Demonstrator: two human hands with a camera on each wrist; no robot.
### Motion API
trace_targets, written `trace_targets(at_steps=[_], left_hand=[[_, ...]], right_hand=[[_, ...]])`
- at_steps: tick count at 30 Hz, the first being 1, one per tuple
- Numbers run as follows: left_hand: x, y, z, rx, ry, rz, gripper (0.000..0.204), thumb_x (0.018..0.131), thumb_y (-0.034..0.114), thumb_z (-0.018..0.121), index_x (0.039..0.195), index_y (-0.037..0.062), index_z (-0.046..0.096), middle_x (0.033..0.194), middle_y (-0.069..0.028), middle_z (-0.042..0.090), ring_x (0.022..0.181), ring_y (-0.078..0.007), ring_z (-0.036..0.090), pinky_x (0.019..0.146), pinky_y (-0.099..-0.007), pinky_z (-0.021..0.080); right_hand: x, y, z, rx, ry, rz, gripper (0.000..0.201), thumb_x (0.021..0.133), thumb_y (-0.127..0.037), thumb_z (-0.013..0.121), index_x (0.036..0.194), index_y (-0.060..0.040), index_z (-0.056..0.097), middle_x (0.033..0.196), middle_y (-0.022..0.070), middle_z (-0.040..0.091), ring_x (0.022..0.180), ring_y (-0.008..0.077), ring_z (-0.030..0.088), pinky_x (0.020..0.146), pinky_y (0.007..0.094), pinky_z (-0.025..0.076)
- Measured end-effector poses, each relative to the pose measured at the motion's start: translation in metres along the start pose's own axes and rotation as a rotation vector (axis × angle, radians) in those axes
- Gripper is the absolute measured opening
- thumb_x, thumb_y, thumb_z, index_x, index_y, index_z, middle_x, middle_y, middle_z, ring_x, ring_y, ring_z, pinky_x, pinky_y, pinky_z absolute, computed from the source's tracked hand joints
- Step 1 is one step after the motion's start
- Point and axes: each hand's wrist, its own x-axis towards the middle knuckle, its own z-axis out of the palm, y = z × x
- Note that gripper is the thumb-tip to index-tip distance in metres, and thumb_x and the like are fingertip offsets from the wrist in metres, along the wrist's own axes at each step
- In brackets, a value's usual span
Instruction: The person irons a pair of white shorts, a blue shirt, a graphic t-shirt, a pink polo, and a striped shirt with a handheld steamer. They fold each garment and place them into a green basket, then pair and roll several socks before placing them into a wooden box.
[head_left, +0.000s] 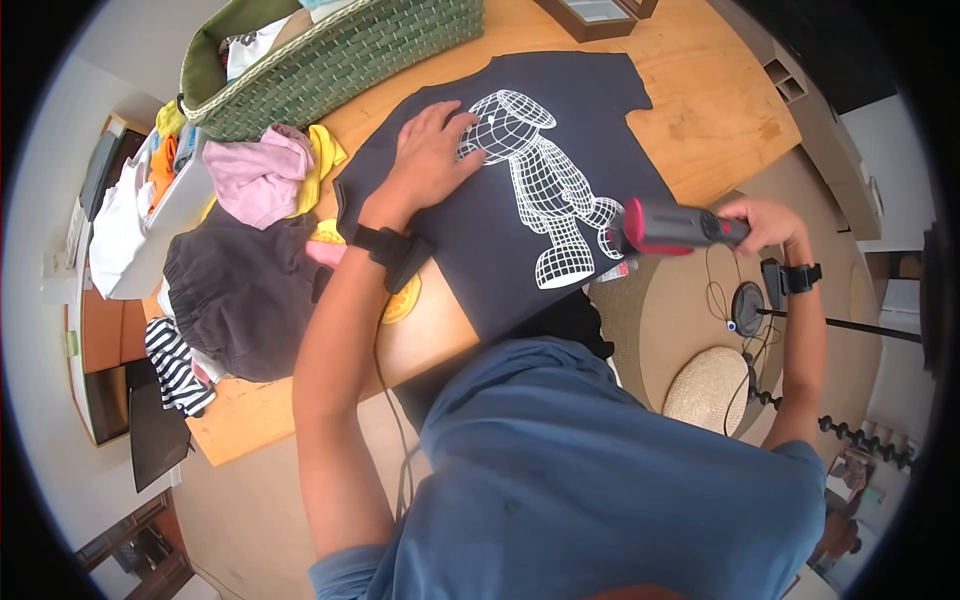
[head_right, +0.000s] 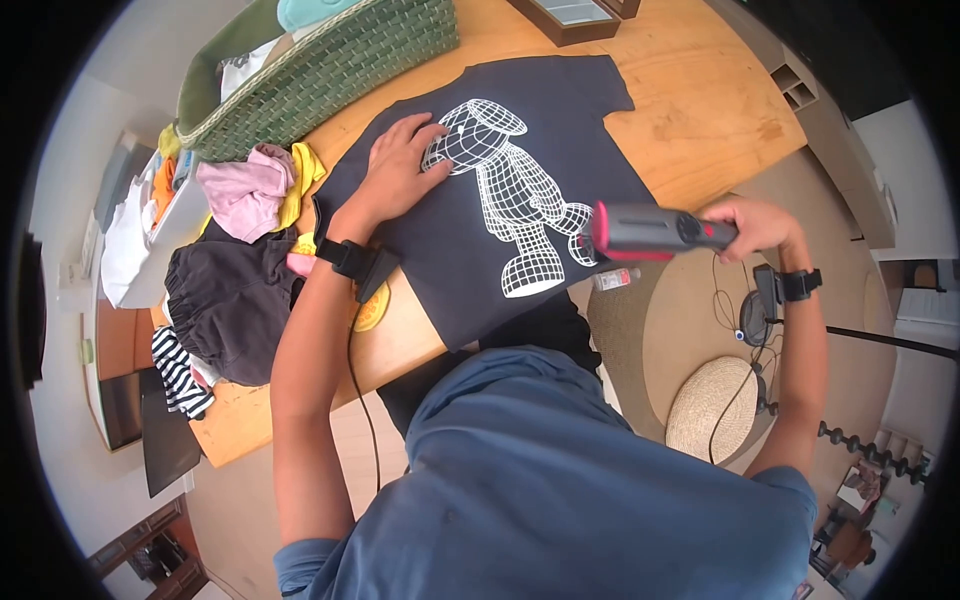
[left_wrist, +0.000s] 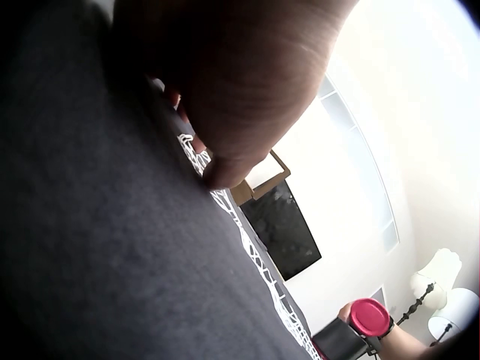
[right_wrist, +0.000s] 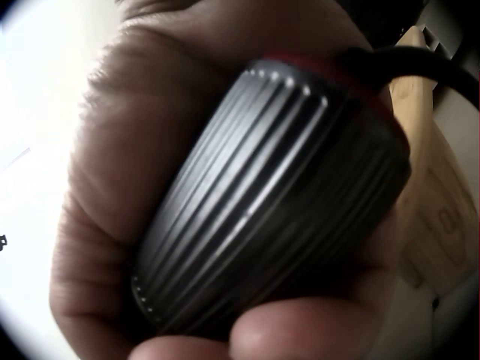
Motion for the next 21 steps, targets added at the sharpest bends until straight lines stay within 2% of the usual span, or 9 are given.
trace_targets(at_steps=[4, 7, 8, 11, 12, 15, 17, 21], left_hand=[[0.001, 0.001, -0.001, -0.024, 0.004, 0.007, 0.051, 0.089, 0.036, 0.063, 0.131, 0.0086, 0.057, 0.146, -0.0183, 0.044, 0.14, -0.034, 0.035, 0.115, -0.0477, 0.024], [0.001, -0.002, 0.0, -0.034, 0.005, 0.023, 0.05, 0.088, 0.036, 0.064, 0.13, 0.009, 0.058, 0.145, -0.0181, 0.044, 0.139, -0.034, 0.036, 0.115, -0.0484, 0.024], [0.001, 0.001, -0.006, -0.029, 0.001, 0.02, 0.05, 0.086, 0.033, 0.066, 0.129, 0.0079, 0.058, 0.144, -0.0189, 0.045, 0.137, -0.0357, 0.038, 0.114, -0.0474, 0.028], [-0.005, 0.001, -0.032, -0.115, 0.064, 0.032, 0.047, 0.086, 0.025, 0.069, 0.127, 0.0073, 0.057, 0.142, -0.0187, 0.047, 0.134, -0.0369, 0.044, 0.112, -0.0434, 0.035], [-0.01, -0.003, -0.044, -0.139, 0.079, 0.047, 0.046, 0.084, 0.019, 0.071, 0.125, 0.0052, 0.057, 0.14, -0.0196, 0.049, 0.131, -0.0384, 0.046, 0.112, -0.0413, 0.037], [-0.031, -0.024, -0.076, -0.026, -0.014, -0.055, 0.043, 0.08, 0.014, 0.072, 0.12, 0.0025, 0.06, 0.133, -0.0182, 0.055, 0.126, -0.036, 0.05, 0.107, -0.0403, 0.043], [-0.052, -0.039, -0.091, 0.041, -0.034, -0.089, 0.043, 0.077, 0.011, 0.072, 0.117, 0.0021, 0.061, 0.128, -0.0173, 0.057, 0.123, -0.0353, 0.053, 0.104, -0.0401, 0.045], [-0.086, -0.045, -0.114, 0.045, -0.088, -0.203, 0.043, 0.073, 0.004, 0.073, 0.114, 0.0019, 0.063, 0.122, -0.0156, 0.059, 0.117, -0.0349, 0.055, 0.101, -0.0399, 0.046]], right_hand=[[-0.034, -0.008, 0.007, -0.118, -0.083, 0.015, 0.04, 0.064, -0.002, 0.075, 0.103, -0.0019, 0.067, 0.075, -0.0034, 0.06, 0.068, 0.0052, 0.053, 0.059, 0.0252, 0.044], [-0.036, -0.03, 0.027, -0.059, -0.021, -0.107, 0.042, 0.065, -0.003, 0.077, 0.106, -0.0006, 0.068, 0.079, -0.0028, 0.063, 0.07, 0.005, 0.053, 0.061, 0.0246, 0.045], [-0.035, -0.041, 0.033, 0.01, -0.013, -0.12, 0.047, 0.069, -0.004, 0.078, 0.114, 0.0013, 0.064, 0.078, -0.001, 0.062, 0.064, 0.0051, 0.054, 0.056, 0.0242, 0.044], [-0.02, -0.093, 0.064, 0.389, 0.013, -0.109, 0.049, 0.078, -0.004, 0.074, 0.124, 0.0024, 0.057, 0.074, 0.0, 0.058, 0.055, 0.0063, 0.053, 0.048, 0.0236, 0.042], [-0.007, -0.104, 0.079, 0.467, 0.033, -0.262, 0.04, 0.086, -0.006, 0.068, 0.123, 0.0012, 0.054, 0.069, -0.0002, 0.053, 0.047, 0.0076, 0.05, 0.043, 0.0225, 0.039], [0.031, -0.141, 0.103, 0.725, 0.039, -0.326, 0.023, 0.092, -0.011, 0.064, 0.111, 0.0, 0.056, 0.071, 0.0003, 0.052, 0.05, 0.0075, 0.049, 0.043, 0.0214, 0.041], [0.059, -0.169, 0.12, 0.85, 0.09, -0.363, 0.019, 0.094, -0.013, 0.063, 0.106, -0.0011, 0.054, 0.073, 0.0014, 0.053, 0.053, 0.0069, 0.05, 0.044, 0.0212, 0.043], [0.117, -0.178, 0.124, 0.949, 0.055, -0.421, 0.017, 0.097, -0.014, 0.061, 0.104, -0.0022, 0.052, 0.077, 0.0035, 0.055, 0.058, 0.0065, 0.052, 0.044, 0.0213, 0.044]])
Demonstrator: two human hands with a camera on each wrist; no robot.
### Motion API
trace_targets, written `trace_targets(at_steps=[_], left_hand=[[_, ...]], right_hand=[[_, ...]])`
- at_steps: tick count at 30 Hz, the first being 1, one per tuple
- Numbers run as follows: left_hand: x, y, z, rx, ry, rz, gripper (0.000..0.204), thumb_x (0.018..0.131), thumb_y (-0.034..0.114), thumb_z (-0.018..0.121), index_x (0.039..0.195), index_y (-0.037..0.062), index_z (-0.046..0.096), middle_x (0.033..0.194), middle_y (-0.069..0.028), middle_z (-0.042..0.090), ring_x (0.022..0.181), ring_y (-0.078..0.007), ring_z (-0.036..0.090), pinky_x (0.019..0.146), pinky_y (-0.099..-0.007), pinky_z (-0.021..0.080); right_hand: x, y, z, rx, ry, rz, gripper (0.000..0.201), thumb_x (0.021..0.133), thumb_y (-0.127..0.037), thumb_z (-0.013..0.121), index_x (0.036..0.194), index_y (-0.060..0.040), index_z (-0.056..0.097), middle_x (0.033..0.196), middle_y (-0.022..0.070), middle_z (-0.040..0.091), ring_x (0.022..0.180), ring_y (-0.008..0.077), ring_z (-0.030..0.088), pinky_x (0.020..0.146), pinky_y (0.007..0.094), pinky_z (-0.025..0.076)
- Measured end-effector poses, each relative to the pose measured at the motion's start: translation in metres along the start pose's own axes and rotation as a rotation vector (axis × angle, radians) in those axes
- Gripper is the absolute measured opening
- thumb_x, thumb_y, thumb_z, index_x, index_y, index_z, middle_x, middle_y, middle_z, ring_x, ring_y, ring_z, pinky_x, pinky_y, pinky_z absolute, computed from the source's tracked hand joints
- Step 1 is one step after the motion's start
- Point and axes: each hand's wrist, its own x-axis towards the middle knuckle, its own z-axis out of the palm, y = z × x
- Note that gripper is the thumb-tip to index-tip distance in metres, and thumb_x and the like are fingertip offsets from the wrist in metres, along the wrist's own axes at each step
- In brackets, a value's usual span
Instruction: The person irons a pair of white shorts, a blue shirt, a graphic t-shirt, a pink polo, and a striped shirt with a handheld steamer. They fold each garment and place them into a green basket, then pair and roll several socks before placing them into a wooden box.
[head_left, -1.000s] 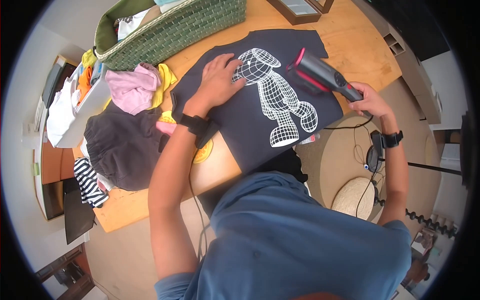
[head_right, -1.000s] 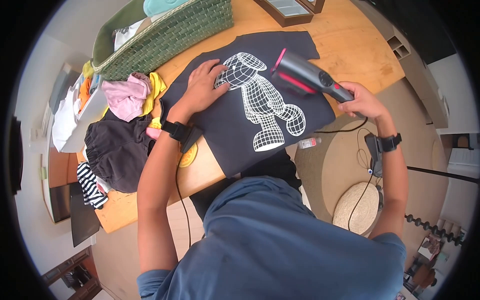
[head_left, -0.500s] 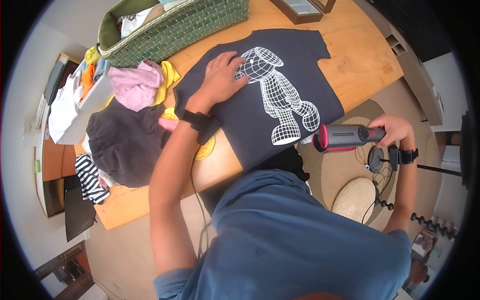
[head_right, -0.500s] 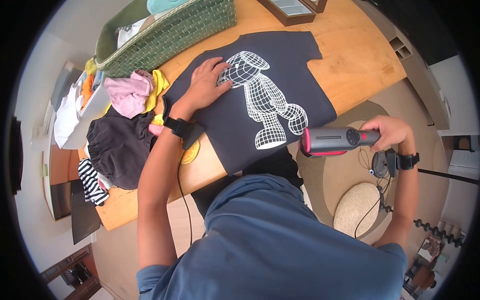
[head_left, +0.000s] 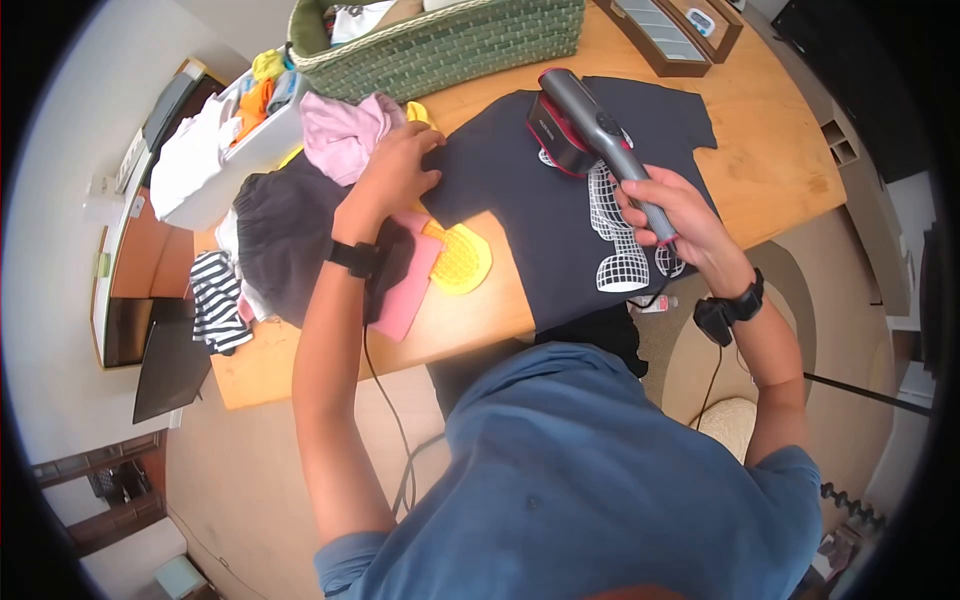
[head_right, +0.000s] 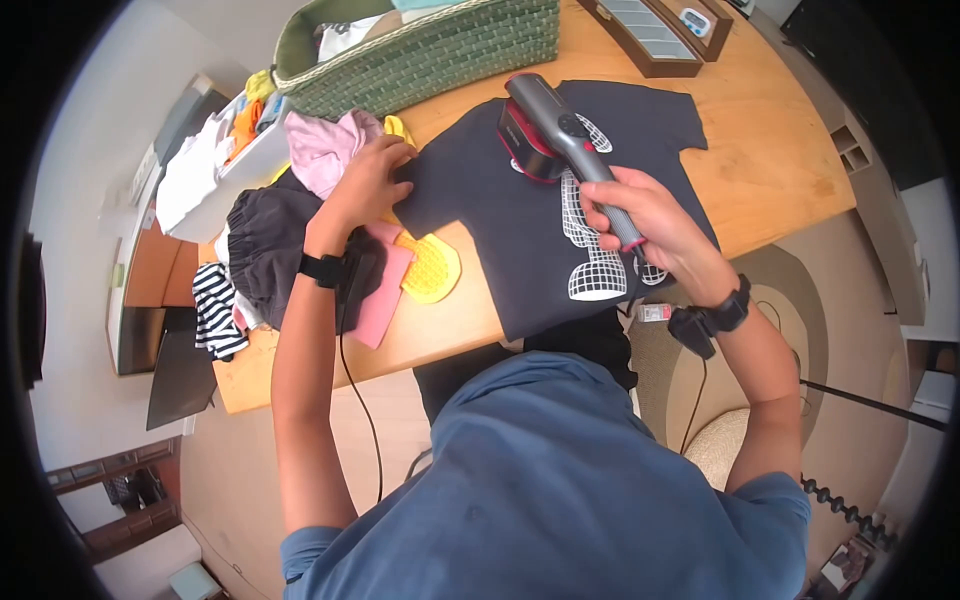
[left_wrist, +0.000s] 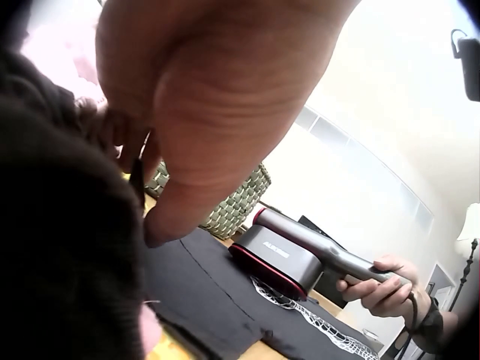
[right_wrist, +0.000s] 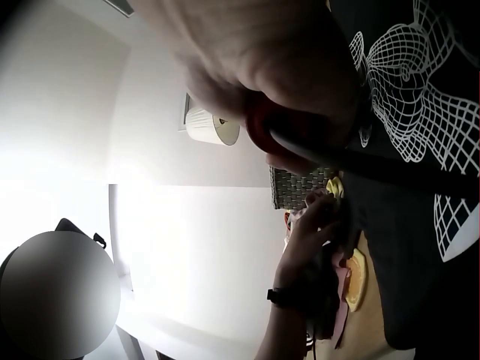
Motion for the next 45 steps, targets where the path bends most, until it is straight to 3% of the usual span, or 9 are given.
trace_targets(at_steps=[9, 12, 16, 20, 28, 31, 37, 40, 45], left_hand=[[-0.015, -0.013, 0.007, 0.026, 0.121, 0.139, 0.041, 0.068, 0.0, 0.074, 0.108, 0.0028, 0.065, 0.114, -0.0147, 0.062, 0.108, -0.0358, 0.058, 0.095, -0.0417, 0.048], [-0.014, -0.018, 0.01, 0.015, 0.121, 0.133, 0.041, 0.068, 0.0, 0.074, 0.108, 0.0024, 0.065, 0.113, -0.0148, 0.062, 0.108, -0.0359, 0.058, 0.095, -0.0419, 0.048], [-0.016, -0.019, 0.012, 0.013, 0.155, 0.143, 0.04, 0.069, 0.0, 0.074, 0.107, 0.0024, 0.066, 0.113, -0.0148, 0.062, 0.108, -0.0358, 0.058, 0.095, -0.0418, 0.048], [-0.013, -0.016, 0.007, -0.014, 0.085, 0.105, 0.039, 0.069, 0.0, 0.074, 0.107, 0.0031, 0.066, 0.113, -0.0149, 0.062, 0.109, -0.0357, 0.058, 0.096, -0.0414, 0.048], [-0.012, -0.019, 0.01, -0.008, 0.047, 0.084, 0.038, 0.073, 0.0, 0.072, 0.109, 0.0039, 0.065, 0.118, -0.0133, 0.06, 0.113, -0.0344, 0.056, 0.1, -0.0397, 0.046], [-0.012, -0.02, 0.01, 0.003, 0.07, 0.105, 0.038, 0.071, 0.001, 0.074, 0.108, 0.0042, 0.066, 0.115, -0.0136, 0.062, 0.111, -0.0344, 0.057, 0.097, -0.0405, 0.047], [-0.01, -0.008, 0.003, 0.077, 0.058, 0.063, 0.035, 0.073, 0.005, 0.074, 0.108, 0.0033, 0.067, 0.105, -0.0168, 0.065, 0.105, -0.0358, 0.061, 0.094, -0.0422, 0.048], [-0.005, 0.005, 0.004, 0.193, 0.036, -0.002, 0.035, 0.075, 0.008, 0.074, 0.109, 0.0037, 0.068, 0.098, -0.0171, 0.067, 0.1, -0.0365, 0.063, 0.092, -0.0434, 0.049], [0.003, 0.014, 0.005, 0.316, -0.008, -0.057, 0.033, 0.078, 0.011, 0.071, 0.11, 0.0043, 0.068, 0.093, -0.017, 0.068, 0.096, -0.036, 0.064, 0.088, -0.0437, 0.05]], right_hand=[[0.036, 0.011, 0.036, -0.262, 0.021, -0.022, 0.023, 0.093, -0.014, 0.063, 0.108, -0.0022, 0.05, 0.067, 0.0013, 0.054, 0.048, 0.0077, 0.05, 0.043, 0.0219, 0.043], [0.03, 0.008, 0.035, -0.357, -0.163, 0.092, 0.026, 0.091, -0.012, 0.064, 0.11, -0.001, 0.05, 0.066, 0.0007, 0.054, 0.046, 0.0074, 0.049, 0.042, 0.0218, 0.041], [0.019, 0.007, 0.011, -0.434, -0.395, 0.112, 0.021, 0.089, -0.01, 0.065, 0.102, -0.0013, 0.051, 0.065, 0.0006, 0.053, 0.045, 0.0066, 0.048, 0.041, 0.022, 0.039], [0.004, 0.001, -0.007, -0.436, -0.359, 0.104, 0.017, 0.088, -0.009, 0.063, 0.097, -0.0018, 0.051, 0.063, 0.0003, 0.053, 0.045, 0.0058, 0.047, 0.041, 0.0224, 0.038], [-0.053, -0.004, -0.069, -0.858, -0.641, 0.343, 0.043, 0.079, -0.008, 0.071, 0.118, 0.0002, 0.055, 0.069, 0.0003, 0.057, 0.051, 0.0074, 0.052, 0.049, 0.0251, 0.042], [-0.079, 0.001, -0.1, -0.889, -0.785, 0.145, 0.058, 0.075, -0.007, 0.076, 0.128, 0.0004, 0.053, 0.078, 0.0008, 0.059, 0.057, 0.0074, 0.056, 0.05, 0.0244, 0.043], [-0.155, -0.045, -0.164, -0.636, 0.165, 0.157, 0.061, 0.081, -0.01, 0.072, 0.136, 0.0018, 0.047, 0.087, 0.0037, 0.059, 0.065, 0.0105, 0.057, 0.054, 0.0269, 0.046], [-0.132, -0.057, -0.177, -0.799, 0.46, -0.068, 0.056, 0.087, -0.016, 0.066, 0.135, 0.0043, 0.045, 0.085, 0.0046, 0.059, 0.063, 0.0101, 0.055, 0.053, 0.0274, 0.045], [-0.054, -0.028, -0.282, -1.504, 0.948, -0.326, 0.051, 0.089, -0.018, 0.061, 0.131, 0.0059, 0.045, 0.093, 0.0193, 0.063, 0.08, 0.0311, 0.064, 0.072, 0.0407, 0.051]])
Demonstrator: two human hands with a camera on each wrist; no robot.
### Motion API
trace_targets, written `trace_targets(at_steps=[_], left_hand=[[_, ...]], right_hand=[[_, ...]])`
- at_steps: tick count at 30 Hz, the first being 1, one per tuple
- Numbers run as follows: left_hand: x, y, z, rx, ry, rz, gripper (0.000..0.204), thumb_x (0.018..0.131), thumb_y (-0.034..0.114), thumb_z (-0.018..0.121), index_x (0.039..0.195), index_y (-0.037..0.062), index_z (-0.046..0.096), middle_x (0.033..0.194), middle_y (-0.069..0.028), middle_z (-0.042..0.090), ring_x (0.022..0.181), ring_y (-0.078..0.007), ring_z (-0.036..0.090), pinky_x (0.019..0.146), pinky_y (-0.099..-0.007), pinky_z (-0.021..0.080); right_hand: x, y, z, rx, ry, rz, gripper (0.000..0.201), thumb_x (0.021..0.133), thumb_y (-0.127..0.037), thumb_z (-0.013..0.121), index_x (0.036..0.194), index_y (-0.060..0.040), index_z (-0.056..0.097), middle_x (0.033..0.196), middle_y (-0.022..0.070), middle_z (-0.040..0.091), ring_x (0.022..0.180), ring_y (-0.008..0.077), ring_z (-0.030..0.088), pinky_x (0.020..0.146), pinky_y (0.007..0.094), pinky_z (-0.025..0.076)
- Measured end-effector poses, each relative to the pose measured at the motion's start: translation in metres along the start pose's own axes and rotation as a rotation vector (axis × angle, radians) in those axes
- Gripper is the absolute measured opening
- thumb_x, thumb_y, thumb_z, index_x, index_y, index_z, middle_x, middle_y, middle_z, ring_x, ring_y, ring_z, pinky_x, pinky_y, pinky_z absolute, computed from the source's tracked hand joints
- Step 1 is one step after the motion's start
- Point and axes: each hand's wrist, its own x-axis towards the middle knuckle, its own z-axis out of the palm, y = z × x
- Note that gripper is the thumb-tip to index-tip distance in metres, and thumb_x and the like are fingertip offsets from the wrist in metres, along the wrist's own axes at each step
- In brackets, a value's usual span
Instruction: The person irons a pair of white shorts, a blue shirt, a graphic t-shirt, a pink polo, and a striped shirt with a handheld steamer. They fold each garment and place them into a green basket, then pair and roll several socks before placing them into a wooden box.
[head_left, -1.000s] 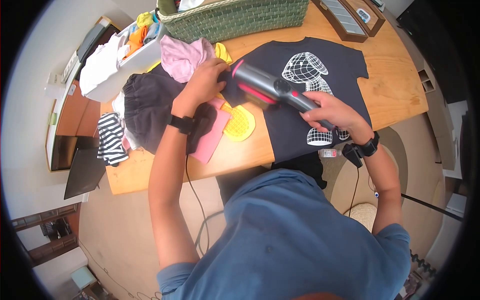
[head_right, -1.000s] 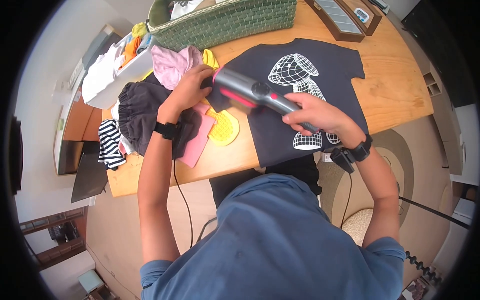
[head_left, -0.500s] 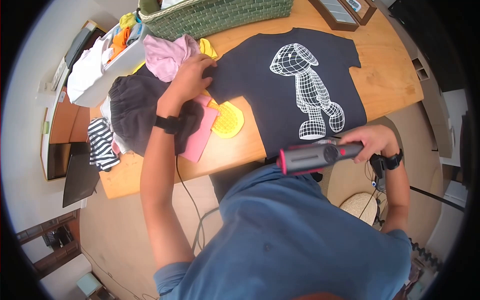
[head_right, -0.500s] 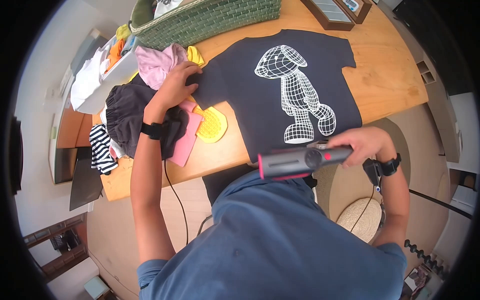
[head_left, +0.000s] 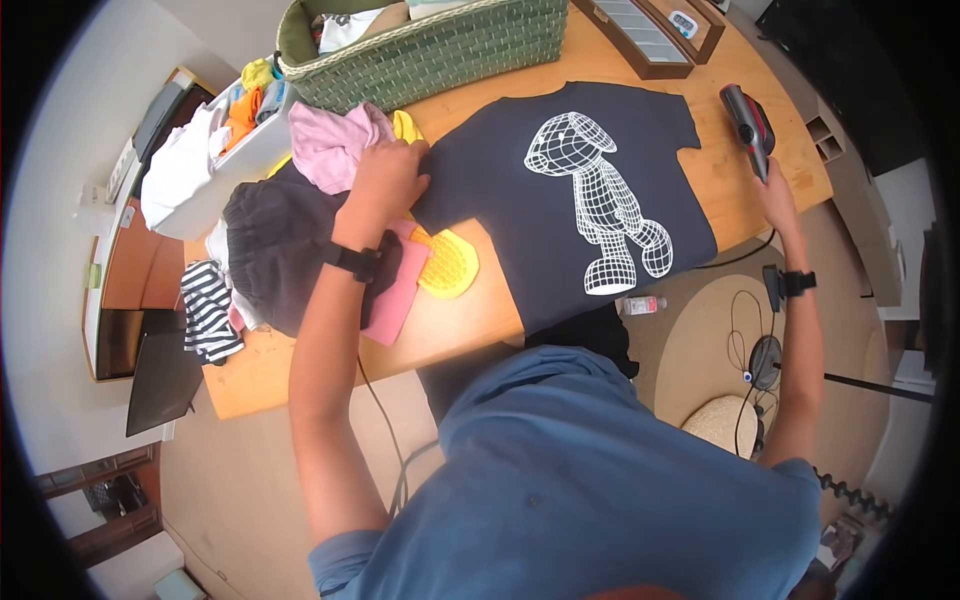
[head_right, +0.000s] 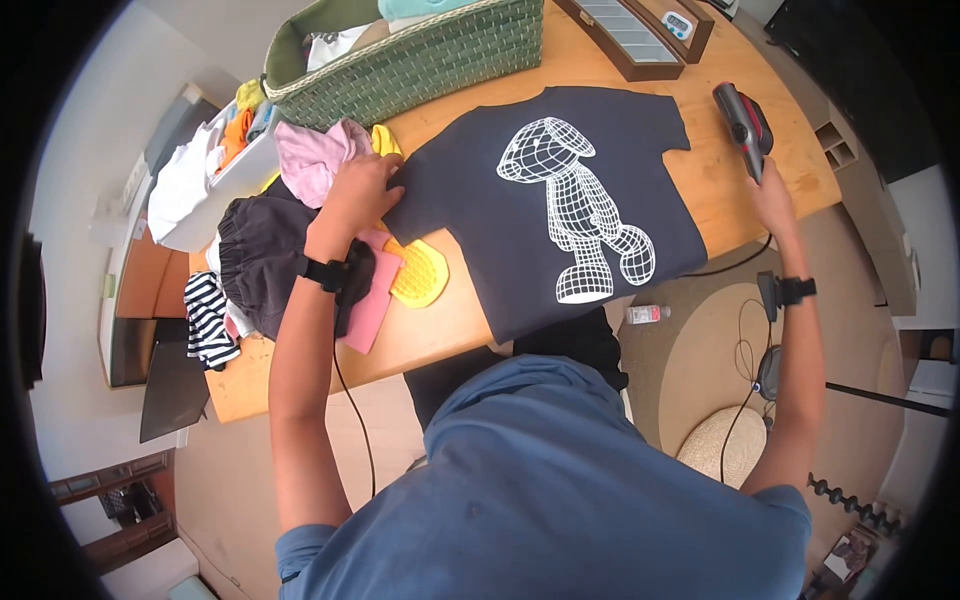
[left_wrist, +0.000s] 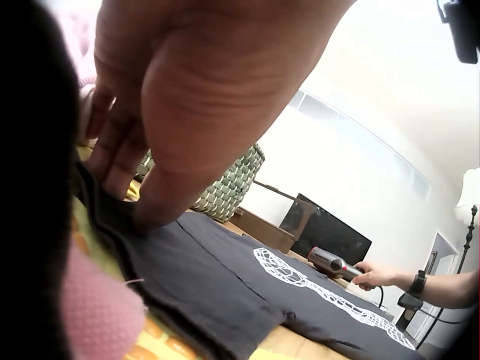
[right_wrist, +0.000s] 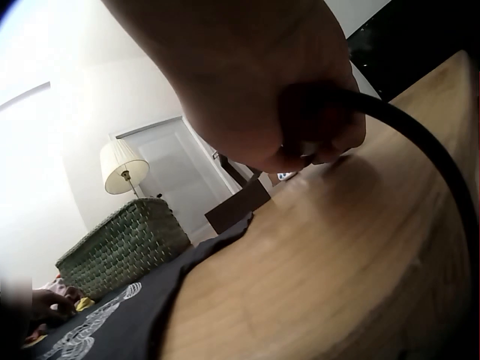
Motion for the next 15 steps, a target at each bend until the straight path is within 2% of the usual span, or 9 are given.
trace_targets(at_steps=[1, 4, 7, 9, 10, 11, 12, 13, 15], left_hand=[[0.0, 0.0, 0.001, -0.047, -0.02, -0.016, 0.033, 0.078, 0.011, 0.07, 0.11, 0.0043, 0.067, 0.092, -0.0174, 0.068, 0.095, -0.0357, 0.065, 0.086, -0.0436, 0.051], [0.0, -0.005, 0.005, -0.166, -0.024, -0.034, 0.033, 0.079, 0.009, 0.068, 0.111, 0.0042, 0.067, 0.09, -0.0179, 0.068, 0.092, -0.0342, 0.066, 0.081, -0.0427, 0.052], [-0.002, 0.001, 0.003, -0.319, 0.032, -0.005, 0.031, 0.082, 0.006, 0.065, 0.113, 0.0032, 0.065, 0.086, -0.015, 0.066, 0.086, -0.0286, 0.067, 0.076, -0.0385, 0.053], [-0.002, 0.028, -0.016, -0.515, 0.005, -0.039, 0.031, 0.084, 0.002, 0.064, 0.114, 0.0019, 0.062, 0.084, -0.0096, 0.063, 0.079, -0.0218, 0.066, 0.073, -0.0332, 0.052], [-0.001, 0.043, -0.022, -0.586, 0.061, 0.056, 0.029, 0.085, 0.002, 0.064, 0.114, 0.0016, 0.062, 0.085, -0.0083, 0.061, 0.079, -0.019, 0.065, 0.073, -0.0311, 0.052], [0.002, 0.062, -0.026, -0.656, 0.116, 0.152, 0.027, 0.086, 0.002, 0.063, 0.113, 0.0012, 0.061, 0.085, -0.0071, 0.06, 0.08, -0.0162, 0.064, 0.073, -0.0291, 0.052], [0.007, 0.082, -0.029, -0.723, 0.063, 0.185, 0.026, 0.087, 0.003, 0.063, 0.113, 0.0013, 0.062, 0.089, -0.0065, 0.061, 0.081, -0.0155, 0.064, 0.074, -0.0296, 0.052], [0.011, 0.103, -0.032, -0.767, 0.048, 0.271, 0.024, 0.086, 0.002, 0.063, 0.11, 0.0014, 0.063, 0.092, -0.0083, 0.062, 0.081, -0.0175, 0.065, 0.075, -0.0308, 0.052], [0.019, 0.139, -0.025, -0.785, 0.1, 0.492, 0.021, 0.086, 0.004, 0.063, 0.107, 0.0025, 0.064, 0.097, -0.0111, 0.064, 0.087, -0.0232, 0.064, 0.078, -0.0337, 0.052]], right_hand=[[0.005, -0.003, 0.007, -0.119, 0.081, -0.033, 0.051, 0.088, -0.017, 0.061, 0.131, 0.006, 0.045, 0.097, 0.0232, 0.064, 0.085, 0.0364, 0.065, 0.077, 0.0436, 0.052], [0.009, -0.016, 0.014, -0.127, 0.023, 0.026, 0.055, 0.088, -0.019, 0.061, 0.134, 0.0066, 0.044, 0.113, 0.0307, 0.06, 0.104, 0.0468, 0.059, 0.093, 0.0481, 0.047], [0.005, -0.044, -0.004, -0.42, 0.057, -0.082, 0.056, 0.09, -0.021, 0.063, 0.135, 0.0068, 0.045, 0.12, 0.0268, 0.061, 0.107, 0.0408, 0.061, 0.092, 0.0446, 0.049], [-0.003, -0.089, -0.013, 0.041, -0.002, -0.133, 0.051, 0.094, -0.025, 0.061, 0.134, 0.0051, 0.048, 0.119, 0.0222, 0.062, 0.108, 0.0342, 0.063, 0.091, 0.0418, 0.05], [-0.009, -0.119, -0.016, 0.27, -0.032, -0.155, 0.049, 0.096, -0.027, 0.06, 0.133, 0.0043, 0.05, 0.118, 0.0199, 0.063, 0.108, 0.0308, 0.064, 0.091, 0.0404, 0.051], [-0.017, -0.153, -0.021, 0.617, -0.309, -0.091, 0.048, 0.1, -0.031, 0.055, 0.133, 0.0033, 0.051, 0.118, 0.0174, 0.064, 0.107, 0.0262, 0.064, 0.09, 0.0383, 0.052], [-0.024, -0.187, -0.023, 0.961, -0.584, -0.025, 0.048, 0.103, -0.036, 0.051, 0.132, 0.0022, 0.052, 0.117, 0.0149, 0.064, 0.106, 0.0217, 0.064, 0.089, 0.0362, 0.053], [-0.033, -0.207, -0.007, 1.199, -0.771, 0.009, 0.052, 0.105, -0.042, 0.044, 0.132, 0.0012, 0.053, 0.115, 0.0143, 0.065, 0.105, 0.0193, 0.065, 0.088, 0.0348, 0.054], [-0.05, -0.259, 0.01, 1.481, -1.011, 0.212, 0.051, 0.105, -0.044, 0.044, 0.128, -0.0001, 0.055, 0.109, 0.0126, 0.067, 0.101, 0.0195, 0.066, 0.085, 0.0351, 0.056]])
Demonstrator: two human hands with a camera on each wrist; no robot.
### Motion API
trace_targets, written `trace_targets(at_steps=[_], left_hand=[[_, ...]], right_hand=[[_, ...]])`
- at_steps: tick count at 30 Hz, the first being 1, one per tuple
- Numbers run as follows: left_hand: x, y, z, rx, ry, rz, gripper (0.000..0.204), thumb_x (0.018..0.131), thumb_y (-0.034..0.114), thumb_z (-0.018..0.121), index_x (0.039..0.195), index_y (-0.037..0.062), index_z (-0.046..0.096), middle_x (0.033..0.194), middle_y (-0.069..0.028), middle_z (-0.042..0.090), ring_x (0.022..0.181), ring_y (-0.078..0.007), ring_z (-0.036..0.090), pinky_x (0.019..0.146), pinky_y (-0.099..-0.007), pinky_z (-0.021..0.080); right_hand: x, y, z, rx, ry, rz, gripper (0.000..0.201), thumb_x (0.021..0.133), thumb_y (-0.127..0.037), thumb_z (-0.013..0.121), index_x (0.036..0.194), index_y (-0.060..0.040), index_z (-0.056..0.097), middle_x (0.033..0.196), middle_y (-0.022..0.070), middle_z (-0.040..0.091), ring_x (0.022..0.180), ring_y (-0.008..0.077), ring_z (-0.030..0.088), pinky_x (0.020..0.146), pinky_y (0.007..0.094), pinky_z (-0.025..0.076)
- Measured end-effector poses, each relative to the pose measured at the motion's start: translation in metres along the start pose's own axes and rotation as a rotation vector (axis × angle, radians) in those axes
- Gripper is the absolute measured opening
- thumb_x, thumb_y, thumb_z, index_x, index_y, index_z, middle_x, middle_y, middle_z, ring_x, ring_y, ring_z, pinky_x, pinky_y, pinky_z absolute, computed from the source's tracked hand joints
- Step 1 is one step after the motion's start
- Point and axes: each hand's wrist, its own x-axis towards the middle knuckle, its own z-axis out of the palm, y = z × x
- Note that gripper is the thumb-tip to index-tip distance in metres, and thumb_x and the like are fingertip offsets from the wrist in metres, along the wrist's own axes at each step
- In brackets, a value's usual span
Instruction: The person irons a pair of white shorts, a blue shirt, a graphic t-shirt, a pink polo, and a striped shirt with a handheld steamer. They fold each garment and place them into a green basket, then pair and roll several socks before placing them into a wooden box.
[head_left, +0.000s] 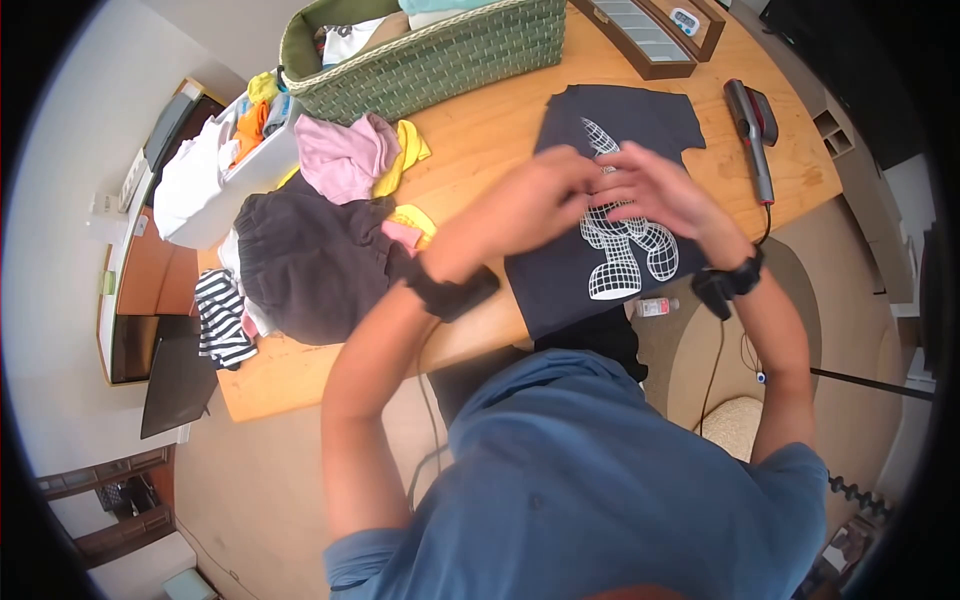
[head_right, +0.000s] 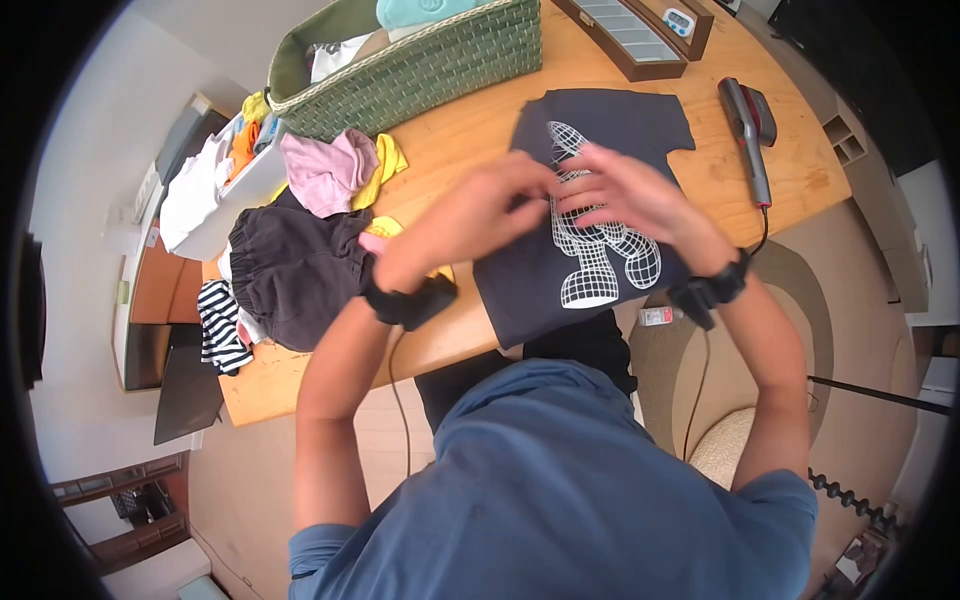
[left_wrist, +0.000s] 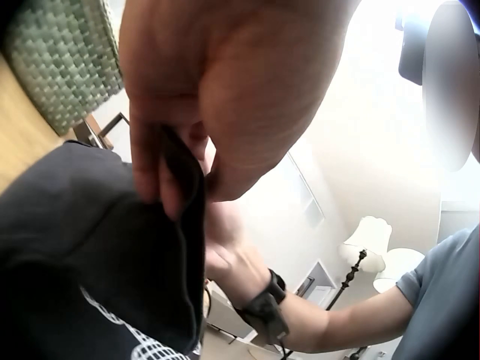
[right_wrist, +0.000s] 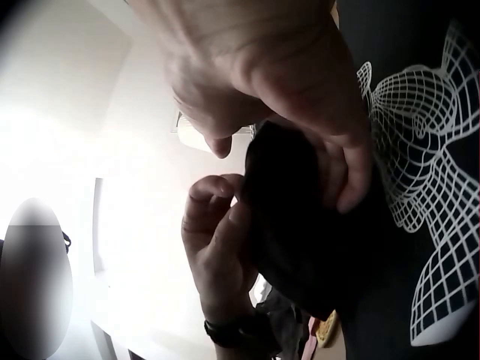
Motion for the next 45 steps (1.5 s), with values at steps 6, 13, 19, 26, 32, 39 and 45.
trace_targets(at_steps=[6, 13, 19, 26, 32, 39, 45], left_hand=[[0.001, 0.016, -0.001, -0.324, -0.069, -0.115, 0.025, 0.088, 0.004, 0.062, 0.113, 0.0026, 0.062, 0.11, -0.0105, 0.064, 0.104, -0.0229, 0.063, 0.091, -0.0328, 0.049], [0.011, -0.032, -0.031, -0.018, 0.227, -0.055, 0.069, 0.079, 0.015, 0.077, 0.139, 0.0039, 0.045, 0.137, -0.0194, 0.051, 0.132, -0.0317, 0.047, 0.113, -0.0395, 0.036], [0.016, -0.039, -0.003, -0.274, 0.112, -0.175, 0.063, 0.08, 0.023, 0.081, 0.133, 0.0042, 0.053, 0.128, -0.0158, 0.057, 0.121, -0.026, 0.053, 0.104, -0.0357, 0.042], [-0.043, 0.033, -0.078, -0.479, 0.09, -0.442, 0.022, 0.09, 0.011, 0.072, 0.109, 0.0017, 0.068, 0.094, 0.0008, 0.068, 0.085, -0.0054, 0.061, 0.075, -0.0224, 0.05], [-0.046, 0.048, -0.125, -0.582, 0.07, -0.447, 0.036, 0.088, 0.01, 0.073, 0.119, -0.0047, 0.063, 0.107, -0.0066, 0.069, 0.093, -0.0115, 0.064, 0.085, -0.0256, 0.052], [-0.052, -0.118, -0.096, 0.358, -0.112, -0.564, 0.054, 0.082, 0.021, 0.075, 0.127, -0.0045, 0.059, 0.112, -0.0215, 0.069, 0.104, -0.0304, 0.066, 0.093, -0.036, 0.049], [-0.061, -0.122, -0.093, 0.37, -0.108, -0.692, 0.058, 0.082, 0.023, 0.076, 0.128, -0.0076, 0.056, 0.12, -0.0269, 0.065, 0.115, -0.0362, 0.062, 0.098, -0.0378, 0.047]], right_hand=[[0.027, 0.001, 0.017, -0.025, 0.017, -0.125, 0.02, 0.094, -0.005, 0.06, 0.113, -0.0001, 0.062, 0.105, 0.0086, 0.067, 0.091, 0.0145, 0.067, 0.08, 0.0294, 0.056], [-0.052, -0.076, 0.053, -0.047, 0.007, -0.169, 0.046, 0.077, 0.002, 0.064, 0.123, 0.0053, 0.058, 0.111, 0.0133, 0.067, 0.094, 0.0176, 0.068, 0.085, 0.0311, 0.055], [-0.095, -0.089, 0.042, 0.163, -0.163, -0.51, 0.072, 0.061, 0.002, 0.065, 0.13, 0.0149, 0.051, 0.12, 0.0249, 0.064, 0.102, 0.0299, 0.067, 0.095, 0.0387, 0.052], [-0.142, -0.121, 0.008, -0.061, -0.241, -0.627, 0.067, 0.068, -0.002, 0.062, 0.131, 0.0149, 0.05, 0.118, 0.0239, 0.065, 0.102, 0.0311, 0.067, 0.097, 0.038, 0.052], [-0.118, -0.136, -0.024, -0.09, 0.096, -0.569, 0.067, 0.07, -0.004, 0.062, 0.134, 0.0122, 0.049, 0.115, 0.0199, 0.067, 0.099, 0.0275, 0.069, 0.095, 0.036, 0.054], [0.068, -0.081, -0.136, -1.557, 0.178, 0.059, 0.059, 0.076, -0.007, 0.066, 0.135, -0.0072, 0.055, 0.104, 0.0134, 0.063, 0.095, 0.0211, 0.06, 0.08, 0.0316, 0.048], [0.074, -0.046, -0.16, -1.378, 0.28, -0.287, 0.043, 0.083, -0.001, 0.064, 0.125, -0.0047, 0.058, 0.108, 0.0175, 0.064, 0.104, 0.0304, 0.061, 0.09, 0.0369, 0.048]])
